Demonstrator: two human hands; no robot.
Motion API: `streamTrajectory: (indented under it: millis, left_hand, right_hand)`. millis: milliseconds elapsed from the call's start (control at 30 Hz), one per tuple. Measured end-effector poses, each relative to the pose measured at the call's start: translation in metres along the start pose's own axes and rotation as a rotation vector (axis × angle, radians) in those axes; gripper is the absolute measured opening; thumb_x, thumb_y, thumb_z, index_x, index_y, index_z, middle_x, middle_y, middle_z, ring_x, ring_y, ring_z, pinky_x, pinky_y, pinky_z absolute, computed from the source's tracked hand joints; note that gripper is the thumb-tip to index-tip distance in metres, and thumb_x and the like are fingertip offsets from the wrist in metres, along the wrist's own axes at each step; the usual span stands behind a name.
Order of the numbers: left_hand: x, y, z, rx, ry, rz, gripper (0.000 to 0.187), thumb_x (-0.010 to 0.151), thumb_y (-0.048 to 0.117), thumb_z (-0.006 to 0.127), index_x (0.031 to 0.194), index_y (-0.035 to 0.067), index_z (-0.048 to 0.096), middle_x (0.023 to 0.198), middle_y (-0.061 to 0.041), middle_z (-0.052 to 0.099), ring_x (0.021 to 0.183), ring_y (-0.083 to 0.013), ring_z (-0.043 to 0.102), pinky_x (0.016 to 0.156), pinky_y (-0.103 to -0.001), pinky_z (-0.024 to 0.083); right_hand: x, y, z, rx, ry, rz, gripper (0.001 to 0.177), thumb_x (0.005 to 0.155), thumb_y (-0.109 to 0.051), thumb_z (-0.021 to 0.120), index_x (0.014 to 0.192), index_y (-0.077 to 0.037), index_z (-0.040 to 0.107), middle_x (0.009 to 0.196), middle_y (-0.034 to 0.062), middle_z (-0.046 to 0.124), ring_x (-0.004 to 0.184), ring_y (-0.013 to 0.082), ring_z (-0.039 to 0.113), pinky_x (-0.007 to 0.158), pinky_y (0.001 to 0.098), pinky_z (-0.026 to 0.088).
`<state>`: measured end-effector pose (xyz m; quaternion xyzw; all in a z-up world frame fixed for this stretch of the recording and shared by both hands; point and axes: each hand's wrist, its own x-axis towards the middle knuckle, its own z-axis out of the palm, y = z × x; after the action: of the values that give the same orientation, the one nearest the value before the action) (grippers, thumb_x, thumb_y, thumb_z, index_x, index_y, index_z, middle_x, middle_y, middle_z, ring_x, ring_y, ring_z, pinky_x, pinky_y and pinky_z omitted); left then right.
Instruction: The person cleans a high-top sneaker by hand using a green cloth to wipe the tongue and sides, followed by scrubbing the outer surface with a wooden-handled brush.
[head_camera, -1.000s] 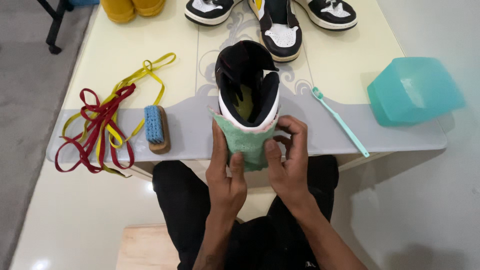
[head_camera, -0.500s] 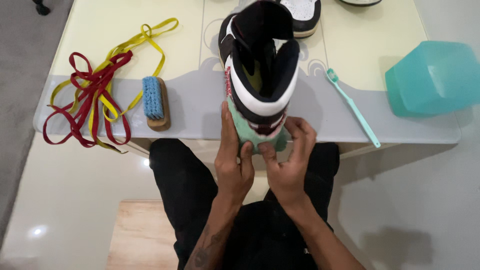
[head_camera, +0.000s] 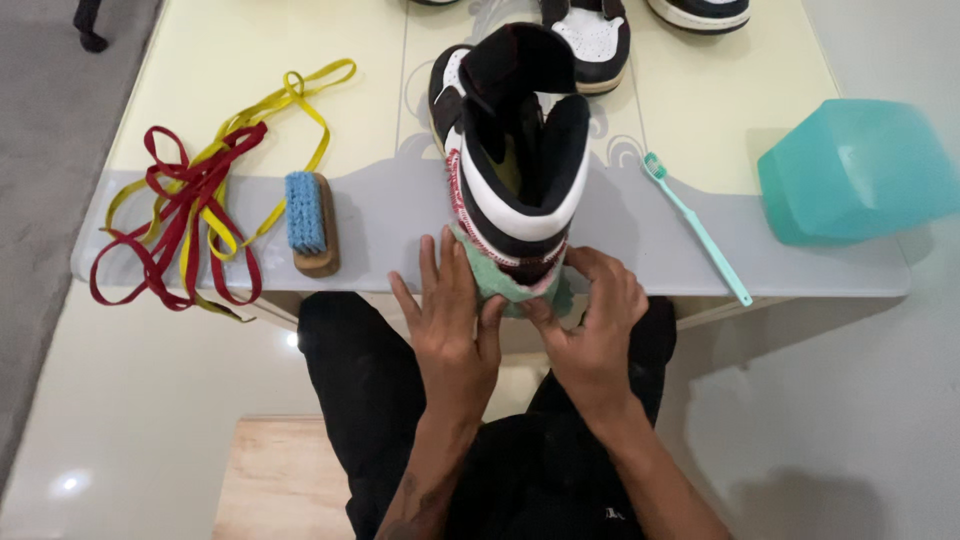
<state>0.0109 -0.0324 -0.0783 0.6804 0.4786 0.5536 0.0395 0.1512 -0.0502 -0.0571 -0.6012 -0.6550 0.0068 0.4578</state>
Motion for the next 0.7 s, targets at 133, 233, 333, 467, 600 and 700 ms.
streamTrajectory:
  millis: [133, 233, 333, 467, 600, 700]
  left_hand:
    - [0.024, 0.011, -0.006, -0.053, 0.013, 0.007, 0.055, 0.101, 0.016, 0.07, 0.149, 0.0, 0.05, 0.161, -0.02, 0.043, 0.153, -0.0408, 0.035, 0.127, -0.063, 0.005]
    - [0.028, 0.012, -0.004, -0.088, 0.028, -0.009, 0.055, 0.102, 0.019, 0.07, 0.15, 0.001, 0.049, 0.163, -0.018, 0.04, 0.155, -0.0386, 0.033, 0.128, -0.064, 0.0]
    - [0.014, 0.004, 0.0, 0.029, -0.024, -0.009, 0.061, 0.104, 0.026, 0.067, 0.155, 0.003, 0.043, 0.166, -0.016, 0.035, 0.157, -0.0385, 0.026, 0.125, -0.066, -0.004]
    - [-0.001, -0.003, -0.001, 0.149, -0.075, -0.024, 0.062, 0.099, 0.025, 0.074, 0.15, 0.0, 0.049, 0.163, -0.02, 0.04, 0.154, -0.0437, 0.027, 0.117, -0.075, -0.007]
    - [0.02, 0.009, -0.012, 0.123, -0.078, -0.02, 0.051, 0.101, 0.023, 0.073, 0.144, 0.002, 0.057, 0.163, -0.016, 0.04, 0.155, -0.0417, 0.026, 0.117, -0.074, -0.011]
    - [0.024, 0.009, -0.016, 0.248, -0.211, -0.047, 0.053, 0.11, 0.034, 0.057, 0.157, 0.014, 0.041, 0.167, -0.008, 0.038, 0.161, -0.0381, 0.027, 0.118, -0.082, -0.003]
  right_hand:
    - [0.03, -0.014, -0.014, 0.012, 0.031, -0.023, 0.055, 0.097, -0.053, 0.065, 0.131, -0.012, 0.052, 0.119, 0.0038, 0.057, 0.112, 0.0277, 0.058, 0.106, 0.049, 0.028]
    - [0.039, -0.016, -0.015, 0.181, 0.059, -0.087, 0.051, 0.095, -0.041, 0.073, 0.127, -0.006, 0.053, 0.114, 0.0092, 0.06, 0.102, 0.0315, 0.065, 0.099, 0.0481, 0.043]
    - [0.023, -0.006, -0.006, 0.171, 0.063, -0.073, 0.053, 0.095, -0.044, 0.072, 0.126, -0.006, 0.052, 0.106, 0.0106, 0.062, 0.095, 0.0319, 0.067, 0.095, 0.049, 0.046]
    - [0.006, 0.001, -0.004, -0.097, -0.036, 0.009, 0.053, 0.094, -0.045, 0.076, 0.13, -0.012, 0.054, 0.113, 0.0038, 0.059, 0.102, 0.0265, 0.059, 0.106, 0.056, 0.022]
    - [0.032, -0.012, -0.019, -0.058, -0.089, 0.036, 0.064, 0.092, -0.058, 0.071, 0.134, -0.013, 0.054, 0.123, 0.0032, 0.059, 0.112, 0.0257, 0.057, 0.109, 0.0581, 0.017]
    - [0.04, -0.017, -0.019, -0.042, -0.093, 0.084, 0.053, 0.089, -0.06, 0.064, 0.12, -0.018, 0.058, 0.122, -0.0033, 0.062, 0.111, 0.0168, 0.062, 0.109, 0.0452, 0.022]
